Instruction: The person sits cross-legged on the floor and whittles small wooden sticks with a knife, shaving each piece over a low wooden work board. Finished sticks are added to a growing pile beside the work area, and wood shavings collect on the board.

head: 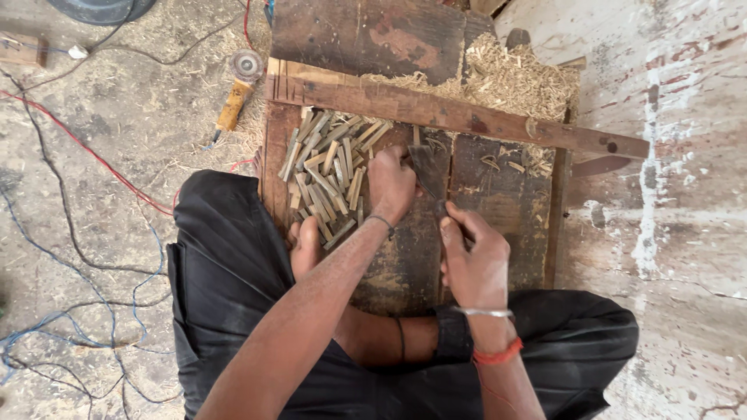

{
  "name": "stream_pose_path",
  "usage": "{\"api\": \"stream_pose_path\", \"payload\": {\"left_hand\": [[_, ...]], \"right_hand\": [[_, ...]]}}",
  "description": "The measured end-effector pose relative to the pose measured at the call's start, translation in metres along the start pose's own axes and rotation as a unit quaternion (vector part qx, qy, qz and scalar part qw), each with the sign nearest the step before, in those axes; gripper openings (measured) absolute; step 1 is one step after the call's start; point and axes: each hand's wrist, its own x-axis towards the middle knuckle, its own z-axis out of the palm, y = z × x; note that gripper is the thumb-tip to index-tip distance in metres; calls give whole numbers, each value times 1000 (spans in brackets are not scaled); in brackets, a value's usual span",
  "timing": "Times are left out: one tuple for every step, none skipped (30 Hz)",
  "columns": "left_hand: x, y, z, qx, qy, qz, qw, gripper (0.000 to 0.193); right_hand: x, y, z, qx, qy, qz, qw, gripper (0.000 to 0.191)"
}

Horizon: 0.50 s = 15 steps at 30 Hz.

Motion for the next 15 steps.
{"api": "stream_pose_path", "payload": {"left_hand": [[0,0,1,6,5,-1,1000,27],[0,-1,1,9,9,-4,1000,27],[1,-2,2,12,11,-7,1000,26],[2,-3,3,18,12,-8,1000,25],[2,-4,4,24,10,-10,1000,23],[2,-5,5,7,5,-18,1000,24],[3,-6,5,-8,1,-24,1000,25],[3,-6,6,-24,-3,-29,999,26],[4,-6,6,-5,-3,-24,1000,25],[4,-6,6,14,0,-17,1000,23],[4,-6,6,33,6,-13,999,22],[4,-6,6,20,13,-18,1000,23],[3,-6,6,10,17,-20,1000,25],[3,-6,7,0,19,-19,1000,26],[3,-6,7,-9,18,-17,1000,25]], "right_hand": [[0,1,-1,3,-4,-17,1000,29],[-1,1,-1,3,-8,-33,999,29],[-1,2,-2,0,-3,-20,1000,28],[0,2,-1,-1,4,-6,1000,27],[-1,2,-2,-1,12,10,1000,26],[0,2,-2,-3,10,8,1000,26],[0,1,-2,-2,8,5,1000,25],[0,0,-2,-1,6,1,1000,25],[0,-1,-3,-7,2,7,1000,26],[0,-1,-3,-12,-5,10,1000,27],[0,-2,-3,-18,-14,14,1000,27],[-1,-3,-3,-23,-11,13,1000,27],[-1,-3,-3,-24,-3,12,1000,27],[-1,-3,-2,-24,7,12,1000,27],[-3,-3,-3,-24,8,20,999,27]]}}
